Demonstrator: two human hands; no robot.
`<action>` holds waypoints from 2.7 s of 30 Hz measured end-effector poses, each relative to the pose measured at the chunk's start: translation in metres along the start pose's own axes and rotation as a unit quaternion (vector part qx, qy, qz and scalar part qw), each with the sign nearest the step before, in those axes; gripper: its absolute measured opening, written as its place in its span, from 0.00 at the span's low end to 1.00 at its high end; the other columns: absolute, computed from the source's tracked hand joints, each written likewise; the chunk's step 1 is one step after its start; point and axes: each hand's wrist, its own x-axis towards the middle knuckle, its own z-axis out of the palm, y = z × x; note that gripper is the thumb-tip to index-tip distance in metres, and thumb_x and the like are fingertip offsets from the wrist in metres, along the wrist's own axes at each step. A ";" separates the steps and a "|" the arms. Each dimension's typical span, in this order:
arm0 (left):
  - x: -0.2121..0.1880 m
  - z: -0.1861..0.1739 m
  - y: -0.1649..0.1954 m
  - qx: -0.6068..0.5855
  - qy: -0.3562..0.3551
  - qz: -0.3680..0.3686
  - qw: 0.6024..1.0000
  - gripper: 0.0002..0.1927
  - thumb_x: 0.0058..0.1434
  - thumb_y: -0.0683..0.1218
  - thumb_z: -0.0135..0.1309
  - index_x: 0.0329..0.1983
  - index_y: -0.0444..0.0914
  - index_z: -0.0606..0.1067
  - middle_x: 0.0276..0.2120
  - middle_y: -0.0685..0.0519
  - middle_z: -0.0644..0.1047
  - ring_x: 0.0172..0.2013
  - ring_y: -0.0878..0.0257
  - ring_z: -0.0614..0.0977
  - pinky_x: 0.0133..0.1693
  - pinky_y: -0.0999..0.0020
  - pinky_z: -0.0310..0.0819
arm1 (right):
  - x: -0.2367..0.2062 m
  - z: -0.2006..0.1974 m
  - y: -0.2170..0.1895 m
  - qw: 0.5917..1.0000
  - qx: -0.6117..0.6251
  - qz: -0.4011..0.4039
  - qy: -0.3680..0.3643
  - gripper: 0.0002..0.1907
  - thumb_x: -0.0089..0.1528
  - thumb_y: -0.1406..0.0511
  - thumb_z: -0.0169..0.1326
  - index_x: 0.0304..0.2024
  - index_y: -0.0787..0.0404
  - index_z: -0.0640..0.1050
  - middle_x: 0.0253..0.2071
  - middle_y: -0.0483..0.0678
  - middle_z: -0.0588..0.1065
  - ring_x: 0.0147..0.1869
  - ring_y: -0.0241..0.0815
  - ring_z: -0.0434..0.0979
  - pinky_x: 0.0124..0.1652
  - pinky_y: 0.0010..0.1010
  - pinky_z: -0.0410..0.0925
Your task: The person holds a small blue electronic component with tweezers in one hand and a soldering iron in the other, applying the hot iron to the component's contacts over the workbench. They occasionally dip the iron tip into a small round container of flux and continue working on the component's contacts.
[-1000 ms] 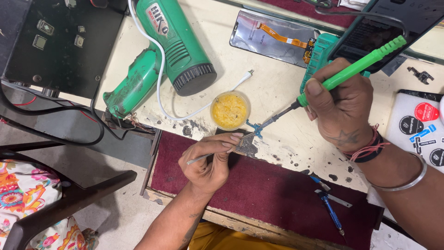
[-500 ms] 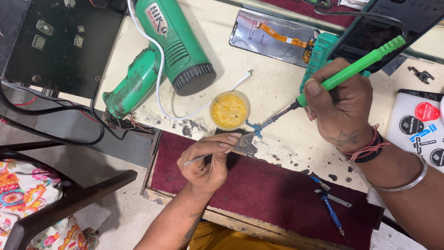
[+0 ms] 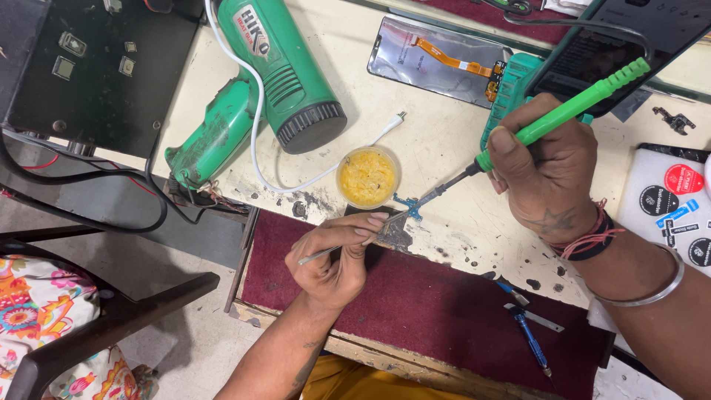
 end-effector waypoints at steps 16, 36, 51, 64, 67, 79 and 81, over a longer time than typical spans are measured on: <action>-0.003 0.004 0.004 0.008 0.000 0.002 1.000 0.07 0.72 0.41 0.55 0.39 0.32 0.72 0.36 0.40 0.83 0.43 0.54 0.88 0.46 0.63 0.88 | -0.005 -0.003 0.000 1.000 0.025 0.004 0.002 0.13 0.77 0.62 0.53 0.40 0.62 0.70 0.22 0.43 0.69 0.20 0.26 0.66 0.22 0.17 0.62; -0.005 0.009 0.004 -0.004 0.001 -0.001 1.000 0.07 0.72 0.40 0.55 0.39 0.32 0.72 0.37 0.40 0.83 0.44 0.55 0.88 0.48 0.63 0.87 | -0.006 -0.009 0.000 1.000 0.024 0.003 -0.001 0.13 0.76 0.61 0.53 0.40 0.61 0.70 0.21 0.42 0.69 0.19 0.26 0.66 0.21 0.17 0.62; -0.007 0.009 0.004 0.004 -0.001 -0.006 1.000 0.06 0.71 0.40 0.55 0.39 0.32 0.72 0.37 0.40 0.83 0.44 0.55 0.88 0.47 0.64 0.88 | -0.006 -0.007 -0.001 1.000 0.006 0.000 -0.003 0.12 0.77 0.61 0.52 0.41 0.61 0.70 0.21 0.42 0.69 0.20 0.26 0.66 0.21 0.17 0.62; -0.008 0.009 0.003 -0.016 -0.003 -0.004 1.000 0.06 0.72 0.40 0.55 0.40 0.32 0.72 0.37 0.40 0.83 0.44 0.55 0.88 0.48 0.62 0.88 | -0.007 -0.008 0.000 1.000 0.020 0.002 -0.005 0.12 0.76 0.61 0.52 0.41 0.61 0.70 0.21 0.42 0.68 0.19 0.25 0.65 0.21 0.17 0.62; -0.008 0.009 0.003 -0.016 -0.004 -0.006 1.000 0.06 0.72 0.40 0.55 0.40 0.32 0.72 0.37 0.40 0.83 0.44 0.54 0.88 0.49 0.62 0.88 | -0.008 -0.008 0.000 1.000 0.019 0.006 -0.001 0.12 0.76 0.61 0.52 0.41 0.61 0.70 0.20 0.42 0.68 0.19 0.26 0.65 0.21 0.17 0.62; -0.007 0.009 0.005 -0.001 -0.008 -0.002 1.000 0.07 0.72 0.40 0.55 0.39 0.32 0.72 0.36 0.40 0.83 0.44 0.55 0.88 0.47 0.64 0.88 | -0.010 -0.008 -0.001 1.000 0.022 0.018 0.005 0.14 0.76 0.61 0.53 0.38 0.63 0.70 0.22 0.43 0.69 0.20 0.26 0.66 0.22 0.17 0.62; -0.006 0.008 0.004 -0.003 -0.008 0.000 1.000 0.07 0.72 0.40 0.55 0.39 0.32 0.72 0.36 0.40 0.83 0.44 0.55 0.88 0.47 0.64 0.87 | -0.010 -0.008 0.000 1.000 0.024 0.019 0.005 0.14 0.76 0.61 0.53 0.39 0.62 0.70 0.22 0.43 0.69 0.20 0.26 0.66 0.22 0.17 0.62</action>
